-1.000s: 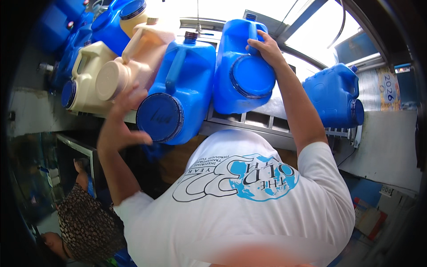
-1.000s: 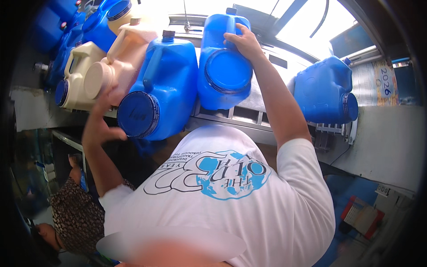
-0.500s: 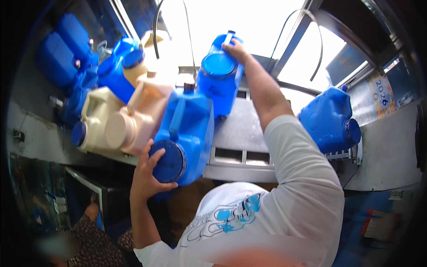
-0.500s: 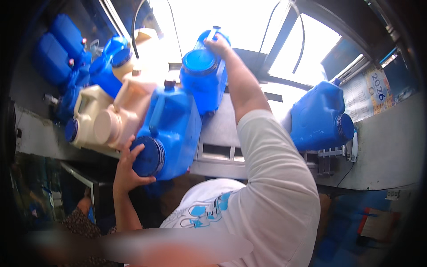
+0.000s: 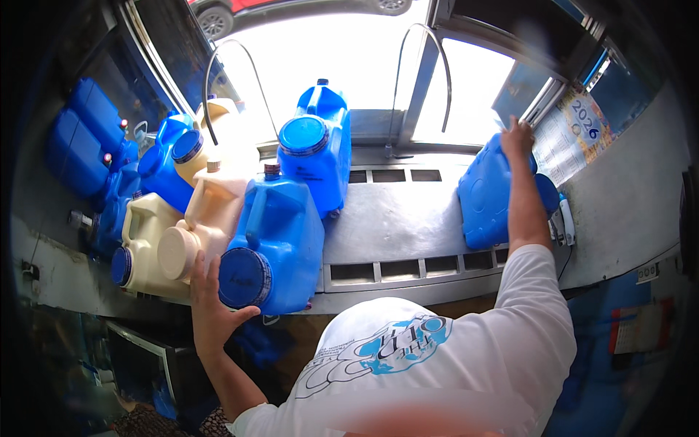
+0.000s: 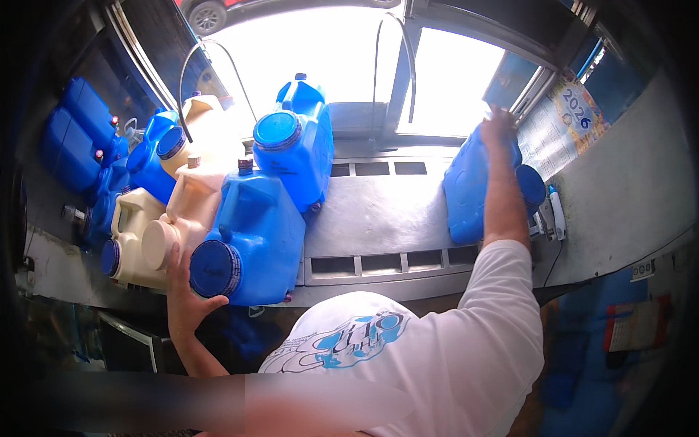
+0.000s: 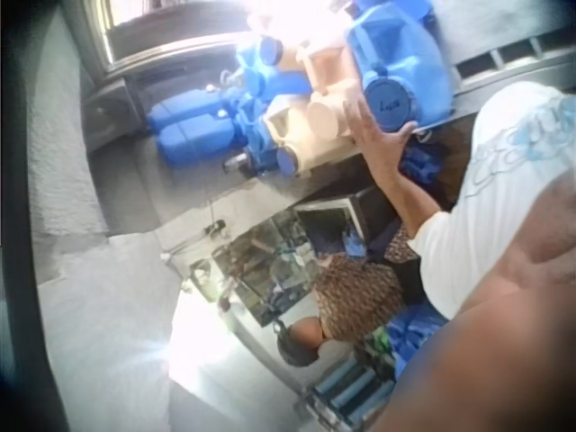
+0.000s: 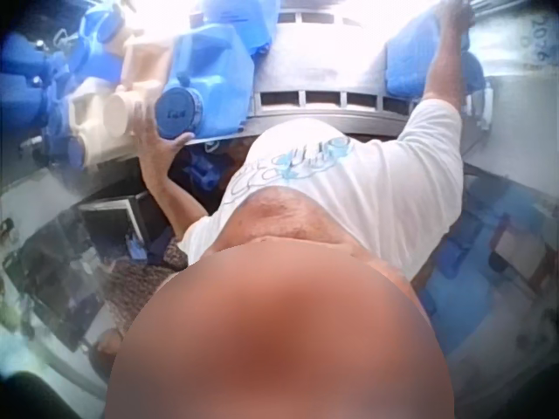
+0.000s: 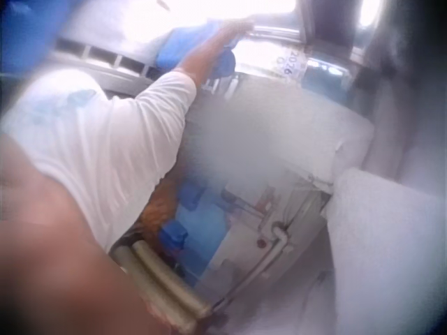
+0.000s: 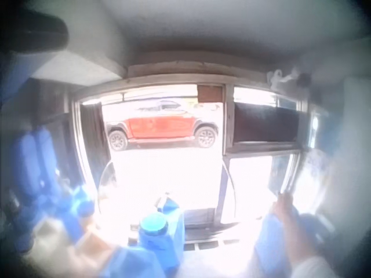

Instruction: The person fills several blue plastic jerrycans with liquid from a spigot, then uses a handheld device to apply a seal or label to each container's cap. The person handles the containers one at a time, secures the caps, and places them on a metal rack.

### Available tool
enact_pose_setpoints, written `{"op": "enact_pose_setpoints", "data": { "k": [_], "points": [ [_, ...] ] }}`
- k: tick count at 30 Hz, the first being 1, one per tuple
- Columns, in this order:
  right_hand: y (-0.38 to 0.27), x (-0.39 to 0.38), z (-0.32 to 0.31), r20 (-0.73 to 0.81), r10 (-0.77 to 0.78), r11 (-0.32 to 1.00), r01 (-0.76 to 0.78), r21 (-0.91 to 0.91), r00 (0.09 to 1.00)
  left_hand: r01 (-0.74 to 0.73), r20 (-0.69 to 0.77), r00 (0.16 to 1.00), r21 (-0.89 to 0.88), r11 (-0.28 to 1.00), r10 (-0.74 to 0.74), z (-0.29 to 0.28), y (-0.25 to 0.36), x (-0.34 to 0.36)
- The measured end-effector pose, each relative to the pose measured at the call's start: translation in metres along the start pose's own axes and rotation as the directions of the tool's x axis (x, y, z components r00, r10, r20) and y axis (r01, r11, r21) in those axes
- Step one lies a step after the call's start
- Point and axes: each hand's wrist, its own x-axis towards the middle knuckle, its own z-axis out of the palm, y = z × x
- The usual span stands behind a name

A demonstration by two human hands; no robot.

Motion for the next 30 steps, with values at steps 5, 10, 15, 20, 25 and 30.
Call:
{"op": "enact_pose_setpoints", "data": {
  "k": [5,10,15,20,25,30],
  "points": [
    [0.103,0.016,0.048,0.656,0.046,0.946,-0.243,0.213,0.753,-0.319,-0.104,0.948,-0.266,0.910,0.302,0.006,0.059,0.017],
    [0.086,0.016,0.035,0.674,-0.208,0.807,-0.265,0.528,0.709,-0.350,-0.036,0.915,-0.565,0.747,0.401,0.078,0.127,0.052],
    [-0.018,-0.019,-0.017,0.668,-0.234,0.721,-0.334,0.607,0.707,-0.319,0.072,0.887,-0.617,0.720,0.455,0.170,0.199,0.089],
    [-0.080,-0.066,-0.077,0.779,-0.302,0.251,-0.742,0.621,0.550,-0.349,0.076,0.881,-0.561,0.750,0.467,0.221,0.258,0.114],
    [-0.100,-0.083,-0.096,0.748,-0.507,0.332,-0.703,0.629,0.429,-0.395,-0.075,0.898,-0.571,0.720,0.433,0.230,0.234,0.128],
    [-0.121,-0.007,-0.035,0.112,-0.546,0.572,0.271,0.774,0.831,-0.247,0.069,0.924,-0.646,0.723,0.377,0.215,0.176,0.149]
  ]
}}
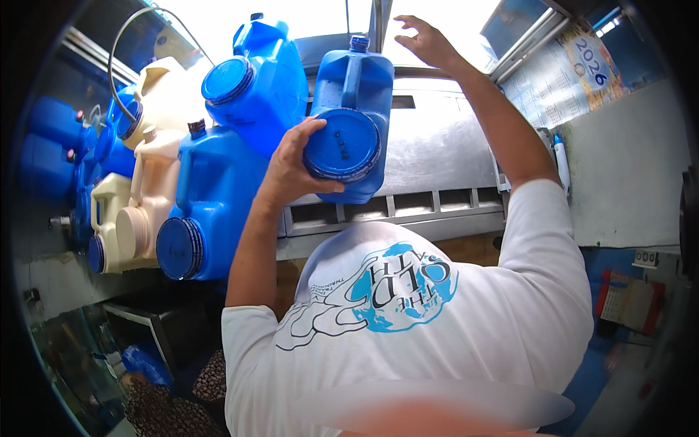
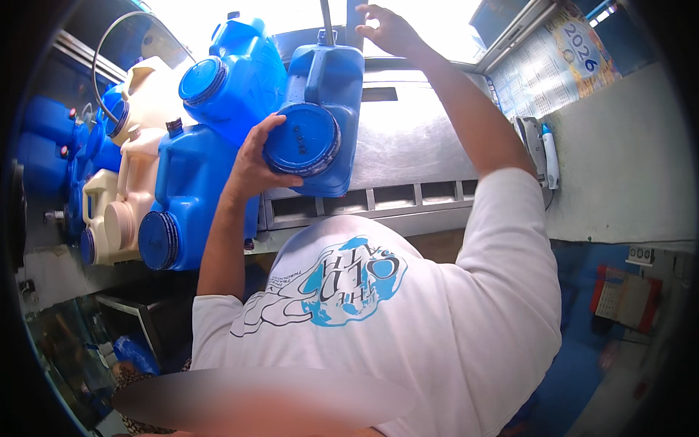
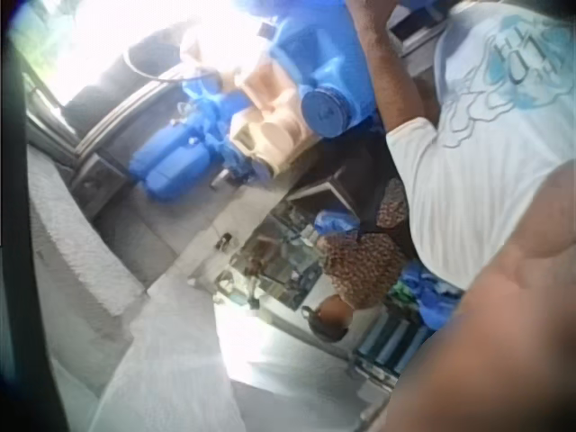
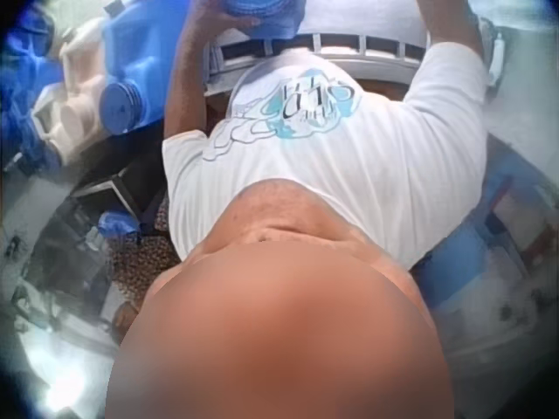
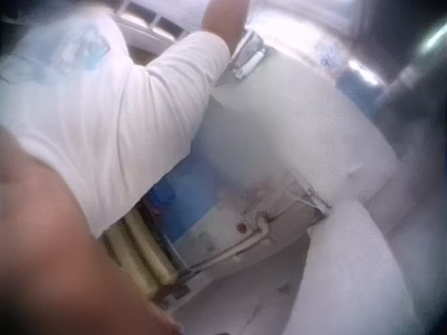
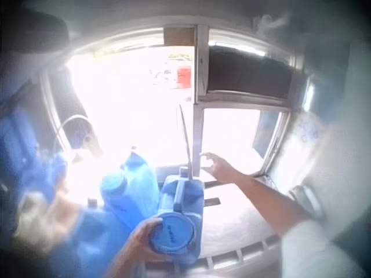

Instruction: The person fills several blue plastic jerrycans with liquid from a spigot, then uses a handheld device to apply a seal or label to each container's cap. The person handles the containers one at a time, secures the caps, and places them on a metal rack.

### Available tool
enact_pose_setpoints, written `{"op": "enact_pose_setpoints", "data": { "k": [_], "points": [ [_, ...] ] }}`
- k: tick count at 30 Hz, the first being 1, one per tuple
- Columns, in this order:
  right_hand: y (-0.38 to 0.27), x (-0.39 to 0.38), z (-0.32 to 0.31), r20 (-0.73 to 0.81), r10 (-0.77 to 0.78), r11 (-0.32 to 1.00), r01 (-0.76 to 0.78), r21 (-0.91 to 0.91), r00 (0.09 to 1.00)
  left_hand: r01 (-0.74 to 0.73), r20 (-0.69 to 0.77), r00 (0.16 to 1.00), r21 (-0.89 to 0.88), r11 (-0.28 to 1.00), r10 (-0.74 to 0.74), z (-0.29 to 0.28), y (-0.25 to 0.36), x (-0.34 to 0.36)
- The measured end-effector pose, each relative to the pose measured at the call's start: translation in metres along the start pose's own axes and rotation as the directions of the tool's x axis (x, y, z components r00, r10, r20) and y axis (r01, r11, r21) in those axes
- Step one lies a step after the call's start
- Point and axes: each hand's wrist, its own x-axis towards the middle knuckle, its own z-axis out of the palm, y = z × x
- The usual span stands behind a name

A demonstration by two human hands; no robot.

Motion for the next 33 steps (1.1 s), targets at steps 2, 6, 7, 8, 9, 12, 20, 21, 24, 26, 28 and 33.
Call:
{"op": "enact_pose_setpoints", "data": {
  "k": [2,6,7,8,9,12,20,21,24,26,28,33],
  "points": [
    [0.007,0.026,0.024,0.124,-0.115,0.990,0.123,-0.065,0.986,-0.010,0.050,0.999,-0.008,1.000,0.011,-0.011,-0.007,0.003],
    [0.008,0.060,0.040,0.597,-0.031,0.961,-0.140,0.239,0.802,-0.003,0.100,0.995,-0.152,0.988,0.019,-0.022,-0.016,0.001],
    [0.006,0.062,0.040,0.608,-0.012,0.964,-0.153,0.219,0.794,0.073,0.072,0.996,-0.198,0.978,-0.060,-0.024,-0.019,-0.003],
    [0.005,0.062,0.040,0.609,-0.002,0.964,-0.160,0.212,0.793,0.122,0.036,0.993,-0.246,0.962,-0.116,-0.028,-0.022,-0.009],
    [0.004,0.061,0.038,0.612,0.030,0.980,-0.143,0.136,0.790,0.153,0.003,0.987,-0.293,0.944,-0.159,-0.032,-0.025,-0.016],
    [0.005,0.050,0.028,0.637,0.037,0.990,-0.116,0.082,0.770,0.191,-0.150,0.960,-0.265,0.945,-0.236,-0.036,-0.031,-0.033],
    [-0.001,0.035,0.006,0.731,0.014,0.993,-0.094,0.068,0.682,0.145,-0.107,0.977,-0.307,0.941,-0.186,0.004,-0.034,-0.046],
    [-0.004,0.034,0.006,0.719,0.012,0.992,-0.101,0.080,0.695,0.148,-0.131,0.969,-0.362,0.920,-0.207,0.004,-0.033,-0.049],
    [-0.013,0.036,0.007,0.760,0.158,0.987,-0.103,-0.120,0.630,0.073,-0.177,0.975,-0.305,0.949,-0.132,0.003,-0.027,-0.062],
    [-0.018,0.035,0.008,0.748,0.276,0.959,-0.125,-0.253,0.604,0.041,-0.192,0.978,-0.218,0.975,-0.084,0.008,-0.021,-0.073],
    [-0.020,0.036,0.007,0.767,0.296,0.947,-0.066,-0.316,0.569,0.055,-0.207,0.974,-0.158,0.986,-0.088,0.021,-0.016,-0.080],
    [-0.020,0.035,-0.002,0.838,0.227,0.967,-0.015,-0.254,0.496,0.103,-0.231,0.962,-0.185,0.977,-0.145,0.023,-0.018,-0.076]
  ]
}}
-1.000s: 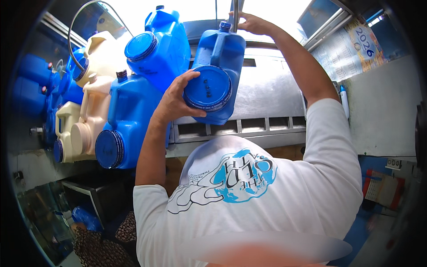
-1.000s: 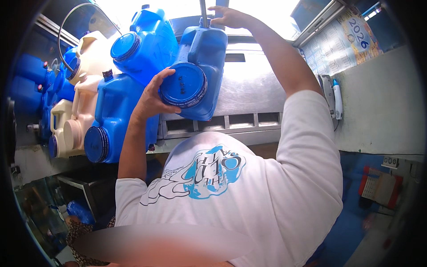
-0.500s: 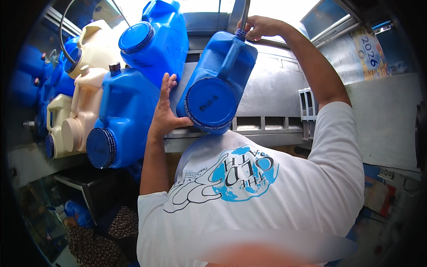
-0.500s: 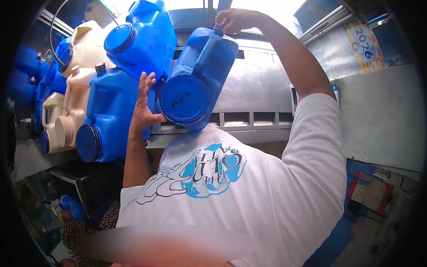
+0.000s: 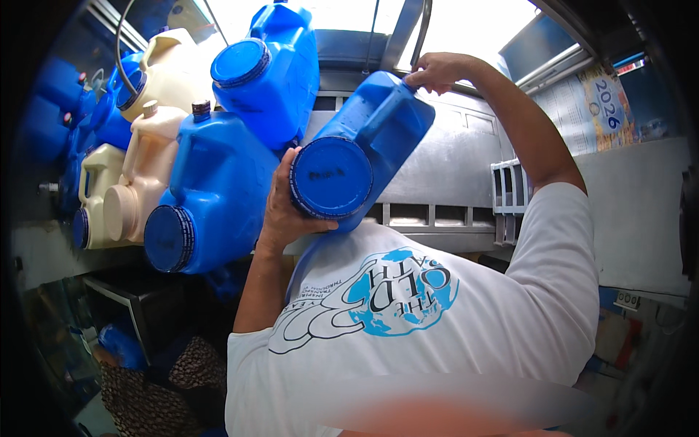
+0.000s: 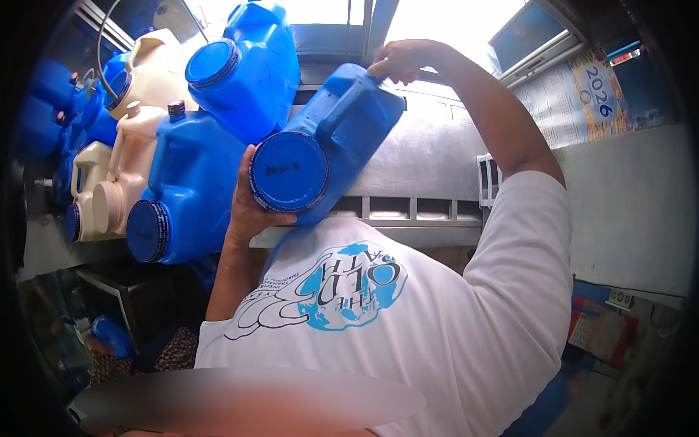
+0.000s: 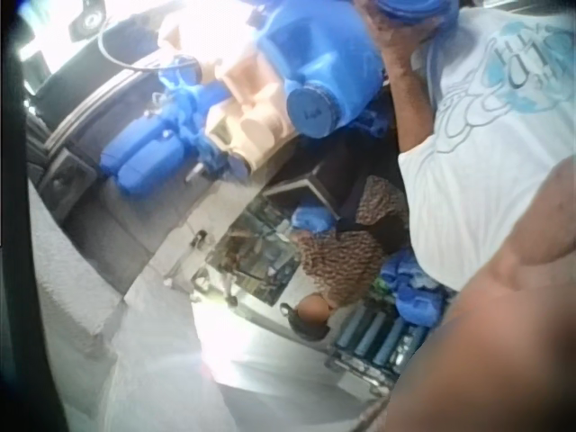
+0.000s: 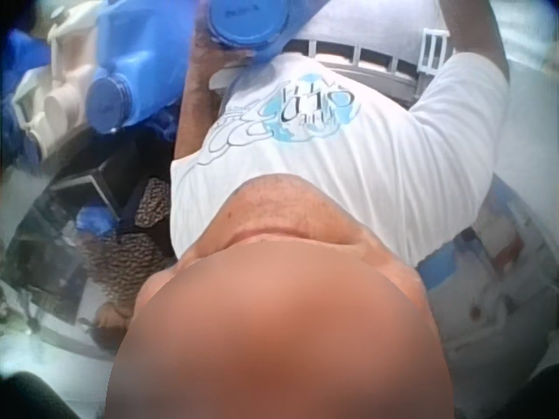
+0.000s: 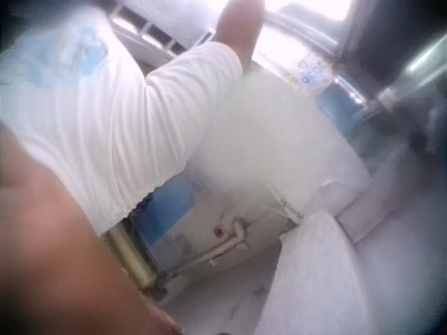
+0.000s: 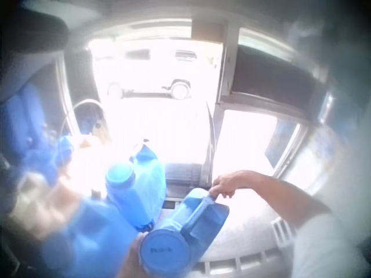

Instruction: The person fills several blue plastic jerrycans with liquid from a spigot, then uses a handheld device to apply a seal or label to each container's cap. The person handles the containers one at a time, secures the caps, and places them on a metal rack.

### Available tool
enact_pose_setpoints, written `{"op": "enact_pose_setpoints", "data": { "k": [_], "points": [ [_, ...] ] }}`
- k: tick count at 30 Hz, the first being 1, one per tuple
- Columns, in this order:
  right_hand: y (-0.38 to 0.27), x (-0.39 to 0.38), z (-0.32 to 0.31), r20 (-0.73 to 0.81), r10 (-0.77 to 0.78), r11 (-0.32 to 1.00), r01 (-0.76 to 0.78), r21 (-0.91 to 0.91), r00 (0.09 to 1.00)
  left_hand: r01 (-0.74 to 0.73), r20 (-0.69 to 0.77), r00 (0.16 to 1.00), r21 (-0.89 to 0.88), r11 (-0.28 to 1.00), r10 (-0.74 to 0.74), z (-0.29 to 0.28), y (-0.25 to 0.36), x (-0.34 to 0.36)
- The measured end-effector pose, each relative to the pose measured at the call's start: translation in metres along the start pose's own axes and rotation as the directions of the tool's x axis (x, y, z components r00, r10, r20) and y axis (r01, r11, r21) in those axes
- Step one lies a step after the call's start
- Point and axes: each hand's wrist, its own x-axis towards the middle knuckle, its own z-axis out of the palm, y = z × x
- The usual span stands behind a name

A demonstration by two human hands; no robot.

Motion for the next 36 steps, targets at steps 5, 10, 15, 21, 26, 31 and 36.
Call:
{"op": "enact_pose_setpoints", "data": {
  "k": [5,10,15,21,26,31,36],
  "points": [
    [0.002,-0.005,0.009,-0.113,-0.008,1.000,0.011,0.026,0.994,0.021,0.012,1.000,-0.079,0.997,-0.020,-0.014,0.003,0.013],
    [0.010,-0.011,0.020,0.007,0.179,0.978,-0.178,0.104,0.984,0.157,-0.036,0.986,-0.078,0.985,-0.160,-0.024,-0.001,0.018],
    [0.015,-0.009,0.033,-0.193,-0.047,0.982,0.081,0.169,0.980,0.218,-0.029,0.975,-0.094,0.971,-0.222,-0.027,-0.010,0.017],
    [0.016,-0.007,0.031,-0.190,-0.085,0.989,0.106,0.101,0.978,0.242,-0.048,0.968,-0.059,0.968,-0.245,-0.026,-0.010,0.012],
    [0.011,-0.011,0.035,-0.094,0.177,0.978,-0.164,0.133,0.980,0.265,-0.055,0.960,-0.141,0.954,-0.274,-0.023,-0.008,0.013],
    [0.008,-0.017,0.036,-0.293,-0.067,0.976,0.123,0.180,0.954,0.257,-0.066,0.961,-0.152,0.954,-0.269,-0.021,-0.004,0.013],
    [0.009,-0.020,0.032,-0.239,-0.117,0.981,0.150,0.126,0.964,0.274,-0.083,0.951,-0.212,0.938,-0.297,-0.018,-0.002,0.012]
  ]
}}
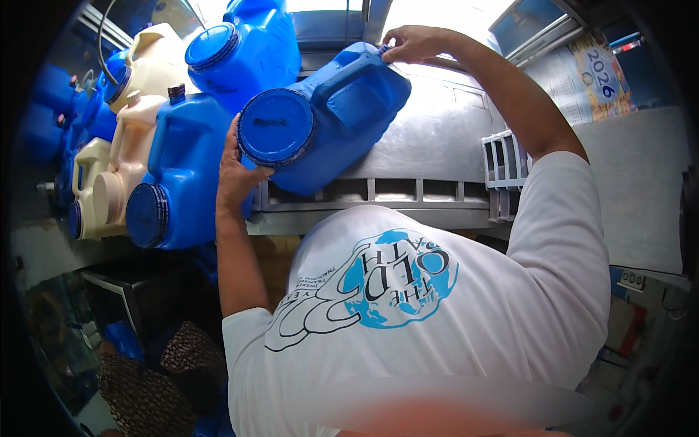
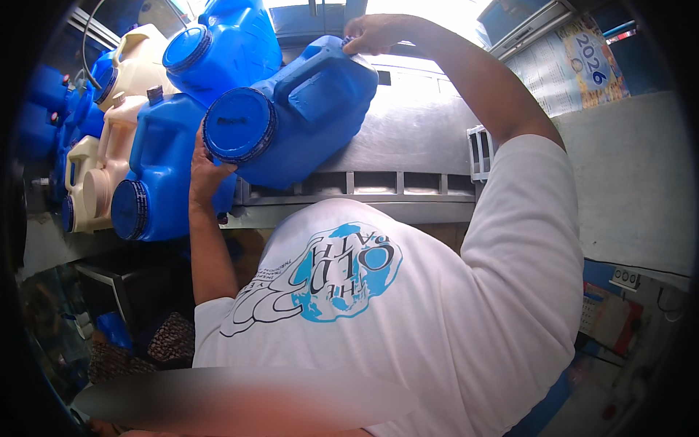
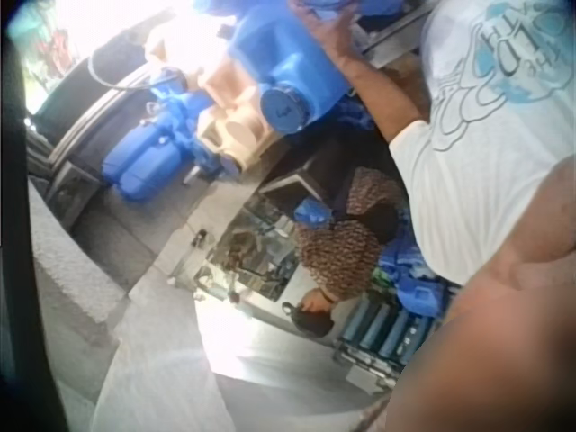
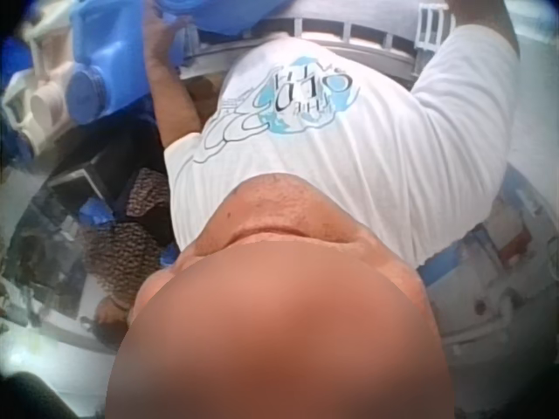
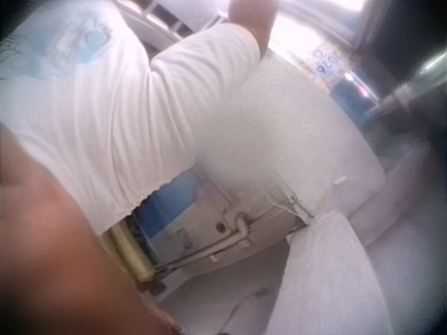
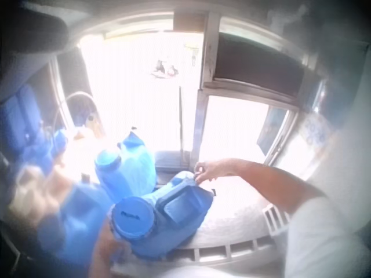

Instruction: The person fills several blue plastic jerrycans with liquid from a spigot, then uses a handheld device to apply a seal or label to each container's cap. The person handles the containers one at a time, secures the caps, and places them on a metal rack.

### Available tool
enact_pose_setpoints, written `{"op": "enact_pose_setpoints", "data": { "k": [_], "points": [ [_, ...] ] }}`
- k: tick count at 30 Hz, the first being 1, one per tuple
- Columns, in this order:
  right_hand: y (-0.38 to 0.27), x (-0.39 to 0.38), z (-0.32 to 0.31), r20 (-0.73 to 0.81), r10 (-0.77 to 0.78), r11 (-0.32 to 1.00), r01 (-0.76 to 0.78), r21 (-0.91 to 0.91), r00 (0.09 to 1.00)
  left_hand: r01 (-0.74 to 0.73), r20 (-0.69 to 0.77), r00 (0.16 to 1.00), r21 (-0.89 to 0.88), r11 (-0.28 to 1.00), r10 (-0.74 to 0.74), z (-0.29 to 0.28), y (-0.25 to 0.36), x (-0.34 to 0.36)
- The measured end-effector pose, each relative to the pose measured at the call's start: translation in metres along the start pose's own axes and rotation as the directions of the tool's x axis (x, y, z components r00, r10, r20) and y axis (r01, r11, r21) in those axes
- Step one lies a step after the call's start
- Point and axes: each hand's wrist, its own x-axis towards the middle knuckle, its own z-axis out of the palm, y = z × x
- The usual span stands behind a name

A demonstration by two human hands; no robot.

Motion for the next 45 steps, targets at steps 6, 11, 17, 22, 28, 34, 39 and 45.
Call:
{"op": "enact_pose_setpoints", "data": {
  "k": [6,11,17,22,28,34,39,45],
  "points": [
    [0.001,-0.005,0.001,0.078,0.170,0.976,-0.178,0.124,0.982,-0.016,-0.010,1.000,-0.002,1.000,0.016,0.002,-0.002,-0.003],
    [0.004,-0.006,0.007,-0.064,-0.447,0.535,0.209,-0.818,0.892,-0.003,-0.029,1.000,0.021,1.000,0.004,0.001,-0.002,-0.005],
    [-0.009,0.011,0.029,-0.116,-0.497,0.332,0.065,-0.941,0.860,-0.016,-0.046,0.999,0.078,0.997,0.020,0.002,-0.007,-0.008],
    [-0.023,0.017,0.021,-0.077,-0.446,0.470,0.160,-0.868,0.892,-0.122,-0.071,0.988,0.167,0.978,0.135,0.013,-0.010,-0.024],
    [-0.053,0.014,0.007,0.254,-0.065,0.504,0.251,-0.826,0.965,-0.232,-0.074,0.963,0.265,0.936,0.260,0.026,-0.005,-0.059],
    [-0.086,0.015,0.026,-0.097,-0.197,0.660,0.059,-0.749,0.976,-0.296,0.124,0.955,0.391,0.871,0.269,0.019,0.006,-0.075],
    [-0.139,-0.044,0.084,-0.314,-0.408,0.661,0.040,-0.750,0.858,-0.390,0.112,0.920,0.376,0.841,0.376,0.055,-0.005,-0.073],
    [-0.204,-0.123,0.103,-0.059,-0.166,0.814,0.103,-0.572,0.984,-0.364,0.045,0.920,0.465,0.807,0.389,0.095,-0.014,-0.064]
  ]
}}
